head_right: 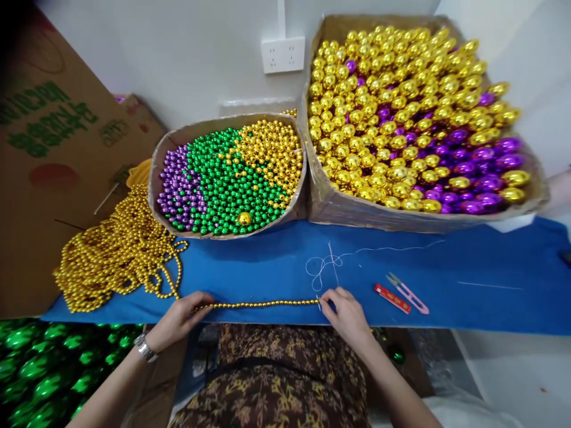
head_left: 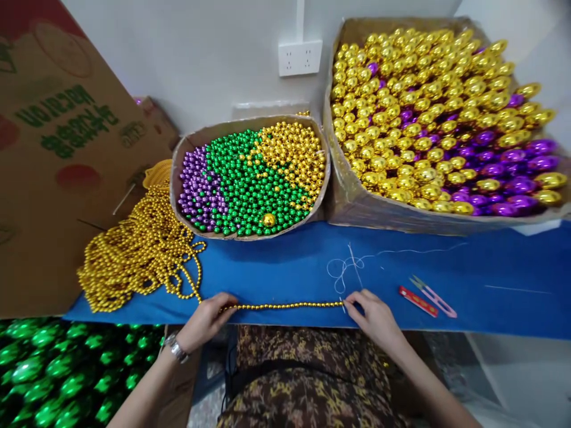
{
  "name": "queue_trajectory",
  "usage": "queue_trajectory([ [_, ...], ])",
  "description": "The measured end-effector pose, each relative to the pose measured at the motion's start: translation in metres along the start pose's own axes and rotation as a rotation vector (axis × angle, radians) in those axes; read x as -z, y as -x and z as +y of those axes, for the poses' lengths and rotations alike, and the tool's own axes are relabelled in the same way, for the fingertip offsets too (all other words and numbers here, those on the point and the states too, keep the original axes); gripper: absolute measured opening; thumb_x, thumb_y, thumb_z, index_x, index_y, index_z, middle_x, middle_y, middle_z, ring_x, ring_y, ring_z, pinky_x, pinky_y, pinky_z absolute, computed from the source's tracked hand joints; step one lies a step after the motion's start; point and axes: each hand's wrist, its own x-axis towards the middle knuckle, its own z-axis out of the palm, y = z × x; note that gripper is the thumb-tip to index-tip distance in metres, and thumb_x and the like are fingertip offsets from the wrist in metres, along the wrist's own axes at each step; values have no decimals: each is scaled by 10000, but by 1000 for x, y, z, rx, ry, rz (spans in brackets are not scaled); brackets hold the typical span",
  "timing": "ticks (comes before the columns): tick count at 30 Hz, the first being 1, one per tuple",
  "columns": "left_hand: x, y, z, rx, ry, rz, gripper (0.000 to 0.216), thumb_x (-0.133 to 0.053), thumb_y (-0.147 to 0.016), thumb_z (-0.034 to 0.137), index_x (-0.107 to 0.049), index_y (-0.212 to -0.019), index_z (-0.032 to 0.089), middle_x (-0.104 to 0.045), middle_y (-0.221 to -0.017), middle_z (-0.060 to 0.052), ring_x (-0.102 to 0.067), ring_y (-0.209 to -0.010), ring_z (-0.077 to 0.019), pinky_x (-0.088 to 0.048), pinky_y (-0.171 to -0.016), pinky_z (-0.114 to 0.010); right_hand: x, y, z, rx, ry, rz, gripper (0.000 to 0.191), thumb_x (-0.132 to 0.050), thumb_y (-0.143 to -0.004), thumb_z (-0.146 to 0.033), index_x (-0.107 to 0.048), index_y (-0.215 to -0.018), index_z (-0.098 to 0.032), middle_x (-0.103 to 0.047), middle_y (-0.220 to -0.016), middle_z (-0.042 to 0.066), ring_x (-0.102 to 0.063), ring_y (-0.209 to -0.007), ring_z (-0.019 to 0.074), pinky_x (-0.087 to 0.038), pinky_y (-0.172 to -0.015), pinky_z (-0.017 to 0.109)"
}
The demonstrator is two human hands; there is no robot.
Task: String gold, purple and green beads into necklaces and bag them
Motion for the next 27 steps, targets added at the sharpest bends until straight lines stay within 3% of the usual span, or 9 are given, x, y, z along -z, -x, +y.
queue_trajectory([
  [10, -1, 3, -10, 25, -16, 31, 138, -465, -879, 268, -548, -952, 184, -541, -917, -48, -543, -802, -148, -470, -732, -270, -1, 0, 6, 40, -20, -31, 277, -413, -838, -393, -616, -723, -245, -619, -675, 41, -619, -634, 195, -435, -515, 269],
  [15, 2, 3, -12, 30, -22, 9, 89, -494, -848, 202, -558, -905, 178, -548, -898, -51, -535, -866, -165, -457, -787, -276, -5, -3, 13, 22, -32, -68, 317, -410, -825, -480, -624, -742, -261, -622, -685, 43, -626, -616, 200, -429, -460, 266],
  [27, 1, 2, -10, 24, -62, 4, 180, -462, -806, 101, -586, -909, 182, -568, -944, -69, -550, -913, -178, -465, -837, -300, -4, -3, 12, 58, -27, -56, 334, -394, -839, -497, -613, -739, -265, -626, -680, 44, -627, -602, 202, -423, -433, 263],
])
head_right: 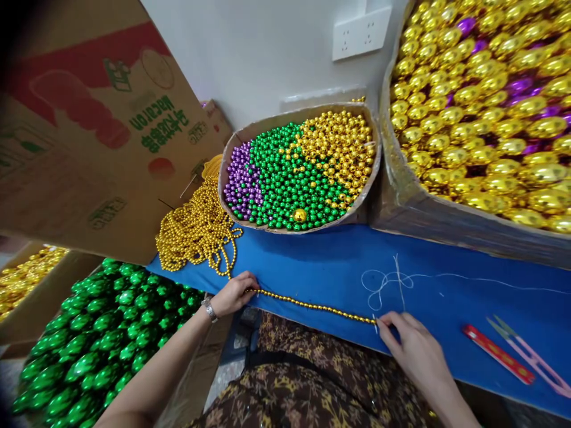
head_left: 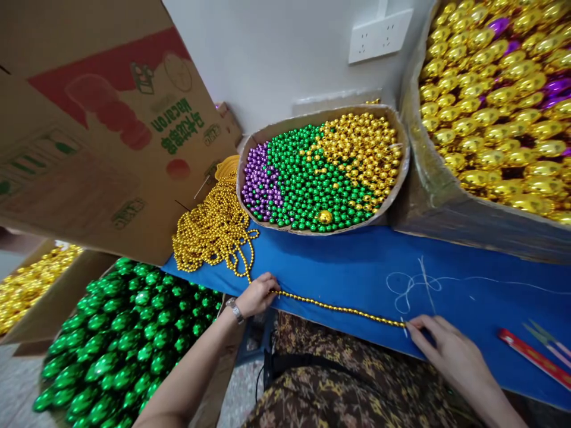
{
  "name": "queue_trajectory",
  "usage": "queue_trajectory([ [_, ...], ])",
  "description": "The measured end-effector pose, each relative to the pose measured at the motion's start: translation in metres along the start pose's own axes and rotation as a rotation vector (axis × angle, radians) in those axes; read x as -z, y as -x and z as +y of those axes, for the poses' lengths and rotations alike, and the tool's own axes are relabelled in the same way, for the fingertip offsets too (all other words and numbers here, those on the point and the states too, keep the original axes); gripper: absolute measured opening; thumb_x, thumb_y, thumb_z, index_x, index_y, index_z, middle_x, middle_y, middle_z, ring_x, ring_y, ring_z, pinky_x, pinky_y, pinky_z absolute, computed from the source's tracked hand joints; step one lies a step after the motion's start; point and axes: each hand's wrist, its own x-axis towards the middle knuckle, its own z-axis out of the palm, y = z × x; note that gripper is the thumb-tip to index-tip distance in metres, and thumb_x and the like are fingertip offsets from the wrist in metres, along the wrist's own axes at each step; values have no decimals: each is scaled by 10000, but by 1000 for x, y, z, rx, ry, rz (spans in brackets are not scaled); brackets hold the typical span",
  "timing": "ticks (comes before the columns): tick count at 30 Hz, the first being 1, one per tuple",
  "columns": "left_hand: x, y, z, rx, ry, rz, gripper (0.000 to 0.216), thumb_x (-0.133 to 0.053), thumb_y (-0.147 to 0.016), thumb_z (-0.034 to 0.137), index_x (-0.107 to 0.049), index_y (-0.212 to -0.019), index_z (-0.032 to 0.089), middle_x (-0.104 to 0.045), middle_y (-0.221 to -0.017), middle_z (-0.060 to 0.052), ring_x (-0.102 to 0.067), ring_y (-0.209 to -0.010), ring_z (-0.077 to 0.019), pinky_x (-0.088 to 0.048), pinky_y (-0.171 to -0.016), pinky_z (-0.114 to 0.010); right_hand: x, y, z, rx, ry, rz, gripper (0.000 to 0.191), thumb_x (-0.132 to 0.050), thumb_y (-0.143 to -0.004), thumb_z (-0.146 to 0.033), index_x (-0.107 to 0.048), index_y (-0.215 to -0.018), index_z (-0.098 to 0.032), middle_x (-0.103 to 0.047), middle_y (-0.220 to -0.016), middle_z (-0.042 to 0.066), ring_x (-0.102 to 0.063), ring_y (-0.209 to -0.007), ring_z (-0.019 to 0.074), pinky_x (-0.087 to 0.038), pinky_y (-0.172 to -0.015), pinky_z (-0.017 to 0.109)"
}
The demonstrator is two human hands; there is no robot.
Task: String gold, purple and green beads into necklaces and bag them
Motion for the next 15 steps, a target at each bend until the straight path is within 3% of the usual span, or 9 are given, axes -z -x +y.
queue_trajectory([
  [15, -3, -4, -10, -115, -72, 9, 213, -380, -911, 233, -589, -945, 208, -584, -943, -63, -560, -872, -176, -474, -803, -304, 2, 1, -12, -48, 71, 75, 241, -412, -864, -293, -598, -726, -229, -621, -733, 25, -612, -699, 164, -444, -625, 257],
])
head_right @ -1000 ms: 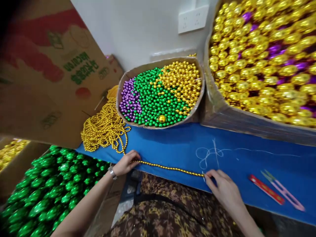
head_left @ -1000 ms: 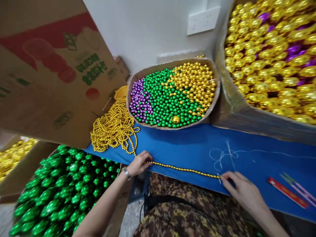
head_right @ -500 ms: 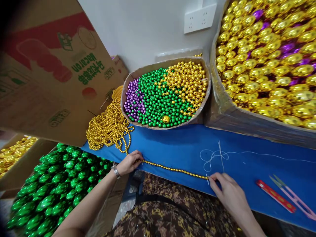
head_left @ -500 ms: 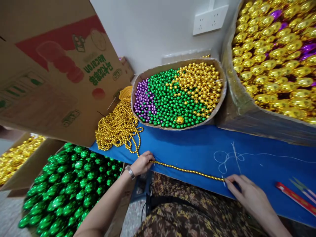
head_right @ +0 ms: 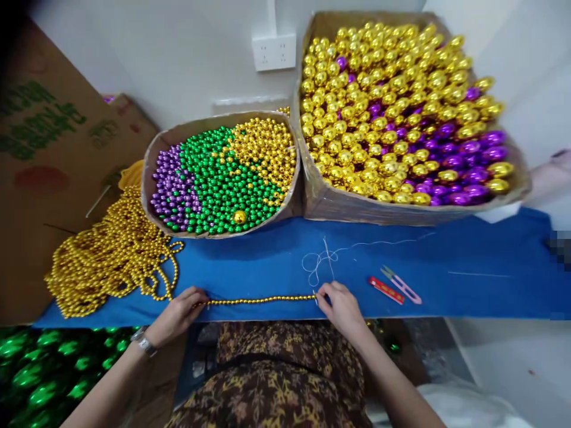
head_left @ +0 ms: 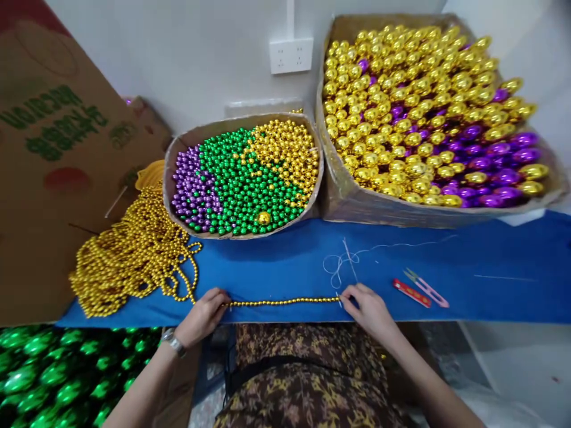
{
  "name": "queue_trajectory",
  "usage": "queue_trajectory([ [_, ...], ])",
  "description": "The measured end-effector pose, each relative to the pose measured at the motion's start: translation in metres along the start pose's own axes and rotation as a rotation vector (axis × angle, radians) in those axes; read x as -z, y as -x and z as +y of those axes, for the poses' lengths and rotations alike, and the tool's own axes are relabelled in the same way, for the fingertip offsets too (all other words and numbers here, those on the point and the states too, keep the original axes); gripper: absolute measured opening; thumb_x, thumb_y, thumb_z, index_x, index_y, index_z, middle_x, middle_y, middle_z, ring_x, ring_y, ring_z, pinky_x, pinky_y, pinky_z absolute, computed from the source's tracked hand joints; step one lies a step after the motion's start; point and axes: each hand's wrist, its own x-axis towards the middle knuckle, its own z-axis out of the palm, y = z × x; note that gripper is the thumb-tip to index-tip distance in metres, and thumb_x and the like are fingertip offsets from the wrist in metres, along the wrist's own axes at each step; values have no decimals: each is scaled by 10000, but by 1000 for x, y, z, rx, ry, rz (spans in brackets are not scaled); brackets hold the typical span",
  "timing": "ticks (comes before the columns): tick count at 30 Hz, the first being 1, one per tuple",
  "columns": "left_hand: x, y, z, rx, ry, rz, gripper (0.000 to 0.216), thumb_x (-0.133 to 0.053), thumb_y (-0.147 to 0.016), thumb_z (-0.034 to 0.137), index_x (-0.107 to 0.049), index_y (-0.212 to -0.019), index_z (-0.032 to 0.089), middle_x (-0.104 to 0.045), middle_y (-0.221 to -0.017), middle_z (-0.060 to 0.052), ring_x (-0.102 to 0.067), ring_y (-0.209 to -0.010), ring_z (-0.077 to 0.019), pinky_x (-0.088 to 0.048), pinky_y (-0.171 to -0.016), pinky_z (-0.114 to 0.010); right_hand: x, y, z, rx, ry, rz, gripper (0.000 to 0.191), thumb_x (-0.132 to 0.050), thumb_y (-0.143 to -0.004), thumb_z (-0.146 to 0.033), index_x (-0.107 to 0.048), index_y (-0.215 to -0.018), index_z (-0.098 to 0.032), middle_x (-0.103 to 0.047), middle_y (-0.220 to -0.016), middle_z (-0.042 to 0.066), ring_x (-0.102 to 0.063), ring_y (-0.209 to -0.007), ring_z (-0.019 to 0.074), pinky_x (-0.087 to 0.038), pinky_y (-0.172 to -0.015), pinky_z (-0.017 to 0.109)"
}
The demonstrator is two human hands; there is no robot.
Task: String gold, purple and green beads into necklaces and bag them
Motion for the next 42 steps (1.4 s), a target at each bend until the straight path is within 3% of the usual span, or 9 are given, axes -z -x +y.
queue_trajectory([
  [8, 0, -12, 6, 4, -242, 41, 180, -381, -866, 166, -558, -866, 194, -574, -772, -52, -555, -723, -174, -464, -678, -291, 10, -8, 1, 12, 14, 18, 271, -397, -874, -330, -610, -736, -235, -614, -696, 11, -600, -655, 154, -433, -588, 244],
  [12, 5, -45, 15, -25, -365, 56, 159, -393, -843, 152, -546, -872, 181, -569, -770, -58, -553, -729, -194, -444, -669, -302, 27, -39, 20, -32, 74, 124, 311, -384, -883, -392, -620, -780, -219, -584, -664, 22, -577, -614, 161, -404, -550, 253],
  [17, 6, -90, 26, 30, -250, 112, 147, -425, -841, 174, -573, -844, 177, -578, -799, -67, -564, -753, -187, -431, -671, -282, 44, -80, 38, -59, 170, 250, 298, -395, -867, -326, -632, -753, -187, -595, -686, 70, -548, -585, 179, -372, -522, 282],
  [22, 5, -108, 38, -36, -145, 91, 154, -446, -865, 212, -590, -815, 189, -614, -789, -25, -578, -738, -138, -426, -667, -229, 9, -97, -33, 192, 162, 227, 362, -357, -882, -193, -588, -1160, -197, -562, -1227, 150, -574, -871, 229, -425, -718, 370],
  [26, 12, -103, 45, -108, 110, 74, 198, -444, -892, 279, -595, -814, 177, -610, -784, -21, -569, -734, -127, -431, -673, -220, -42, -109, -117, 520, 99, 73, 385, -549, -842, -359, -547, -1212, -249, -643, -1131, 30, -539, -1042, 171, -416, -872, 284],
  [28, 19, -97, 40, -113, 149, 77, 221, -433, -901, 304, -590, -813, 176, -602, -785, -24, -564, -736, -130, -430, -674, -226, -51, -119, -128, 585, 107, 22, 242, -511, -882, -364, -616, -1079, -271, -680, -994, -16, -580, -949, 130, -404, -895, 277],
  [32, 33, -79, 8, -80, -14, 115, 248, -382, -913, 296, -569, -794, 184, -578, -764, -26, -561, -705, -138, -423, -656, -241, -14, -124, -60, 508, 216, -6, 197, -505, -906, -327, -639, -881, -185, -658, -847, -7, -602, -847, 143, -395, -913, 392],
  [38, 31, -68, -34, 59, -206, 225, 246, -380, -902, 339, -572, -819, 211, -584, -798, -14, -587, -652, -140, -425, -587, -236, 93, -87, 111, -41, 493, 126, 208, -524, -895, -344, -612, -918, -157, -623, -964, 36, -579, -917, 170, -431, -864, 406],
  [42, 18, -81, -34, 28, -218, 261, 240, -390, -898, 370, -575, -853, 224, -599, -830, -13, -606, -677, -150, -445, -607, -246, 117, -41, 153, -313, 596, 191, 277, -465, -913, -310, -582, -1116, -163, -614, -1036, 99, -581, -925, 218, -442, -800, 409],
])
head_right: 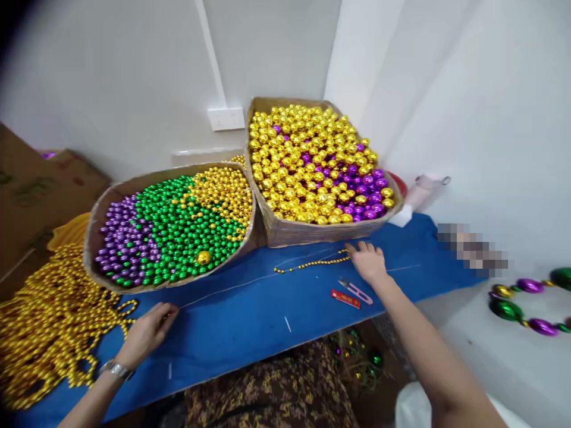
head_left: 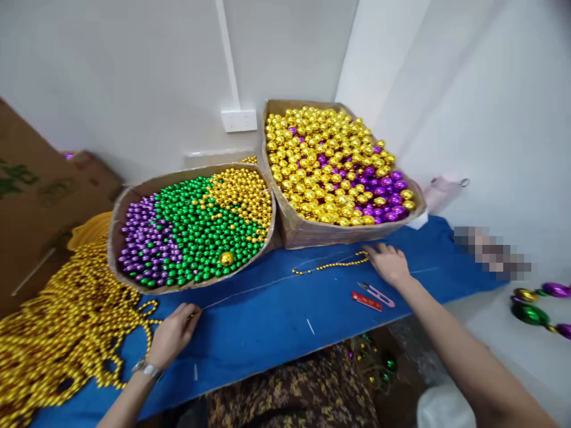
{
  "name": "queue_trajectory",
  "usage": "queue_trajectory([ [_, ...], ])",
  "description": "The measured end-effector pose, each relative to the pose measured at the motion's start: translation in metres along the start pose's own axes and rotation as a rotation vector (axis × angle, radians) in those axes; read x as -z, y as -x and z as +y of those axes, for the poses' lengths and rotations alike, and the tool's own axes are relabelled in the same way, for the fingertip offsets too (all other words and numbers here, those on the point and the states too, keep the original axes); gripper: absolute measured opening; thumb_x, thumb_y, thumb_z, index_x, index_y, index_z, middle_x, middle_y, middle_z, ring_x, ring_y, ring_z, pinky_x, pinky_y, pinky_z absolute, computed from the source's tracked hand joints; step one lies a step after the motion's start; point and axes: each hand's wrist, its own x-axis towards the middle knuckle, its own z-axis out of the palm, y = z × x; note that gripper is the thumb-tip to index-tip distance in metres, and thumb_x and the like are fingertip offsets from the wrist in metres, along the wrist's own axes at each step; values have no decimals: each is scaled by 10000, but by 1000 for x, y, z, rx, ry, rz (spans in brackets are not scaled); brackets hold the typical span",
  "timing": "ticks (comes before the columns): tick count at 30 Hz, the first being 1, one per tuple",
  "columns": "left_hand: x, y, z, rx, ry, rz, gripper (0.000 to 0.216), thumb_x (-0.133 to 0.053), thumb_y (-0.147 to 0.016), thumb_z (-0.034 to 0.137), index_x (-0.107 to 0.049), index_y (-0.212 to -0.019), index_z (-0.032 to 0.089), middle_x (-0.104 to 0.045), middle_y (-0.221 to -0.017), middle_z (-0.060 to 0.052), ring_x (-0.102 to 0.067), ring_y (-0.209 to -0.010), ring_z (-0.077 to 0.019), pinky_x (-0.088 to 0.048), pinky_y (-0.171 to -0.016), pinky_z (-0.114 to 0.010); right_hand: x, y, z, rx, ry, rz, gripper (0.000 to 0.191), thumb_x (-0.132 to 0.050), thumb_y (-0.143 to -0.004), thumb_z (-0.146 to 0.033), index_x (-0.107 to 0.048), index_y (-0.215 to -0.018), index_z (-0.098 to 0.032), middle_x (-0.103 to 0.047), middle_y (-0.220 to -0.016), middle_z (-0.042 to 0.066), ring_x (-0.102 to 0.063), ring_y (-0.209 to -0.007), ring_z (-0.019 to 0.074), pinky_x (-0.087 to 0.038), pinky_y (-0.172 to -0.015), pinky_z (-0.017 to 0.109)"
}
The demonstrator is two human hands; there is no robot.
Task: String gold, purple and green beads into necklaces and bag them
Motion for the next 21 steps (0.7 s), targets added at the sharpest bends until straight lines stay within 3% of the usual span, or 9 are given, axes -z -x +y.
queue_trajectory([
  [2, -6, -6, 5, -23, 15, 2, 238, -394, -896, 375, -575, -858, 226, -602, -831, -12, -606, -671, -149, -450, -608, -247, -4, 22, 5, -23, 7, -24, 296, -409, -925, -298, -591, -1132, -192, -624, -1036, 105, -599, -887, 203, -459, -747, 342],
  [6, -10, -13, 13, -63, 35, 6, 233, -401, -893, 365, -580, -849, 222, -610, -810, -13, -606, -669, -147, -452, -608, -241, -16, 64, -6, 70, -34, -86, 271, -418, -907, -344, -633, -1057, -274, -650, -993, 34, -615, -880, 151, -471, -729, 236],
  [10, -5, -14, 24, -79, 50, 18, 231, -397, -896, 333, -582, -832, 212, -607, -790, -16, -594, -661, -139, -452, -620, -237, -21, 82, -15, 84, -34, -70, 280, -433, -872, -228, -630, -1070, -218, -655, -923, 91, -613, -874, 215, -487, -738, 310],
  [14, 3, -12, 34, -67, 74, 36, 217, -401, -899, 303, -583, -837, 202, -597, -773, -19, -577, -653, -133, -445, -625, -240, -13, 79, -23, 77, -43, -41, 295, -427, -826, -147, -639, -1022, -207, -635, -858, 109, -625, -753, 229, -487, -595, 308],
  [17, 7, -8, 38, -69, 120, 53, 203, -410, -901, 293, -580, -844, 199, -594, -779, -21, -575, -676, -136, -443, -628, -242, -6, 73, -50, 93, -85, -21, 303, -379, -881, -231, -612, -1074, -221, -618, -979, 113, -637, -696, 209, -469, -516, 285],
  [21, 11, -3, 40, -80, 167, 91, 180, -424, -900, 277, -574, -845, 196, -600, -796, -24, -583, -716, -141, -450, -656, -244, 2, 61, -119, 267, -197, -41, 322, -310, -945, -288, -551, -1159, -277, -630, -1048, 40, -646, -835, 152, -493, -656, 240],
])
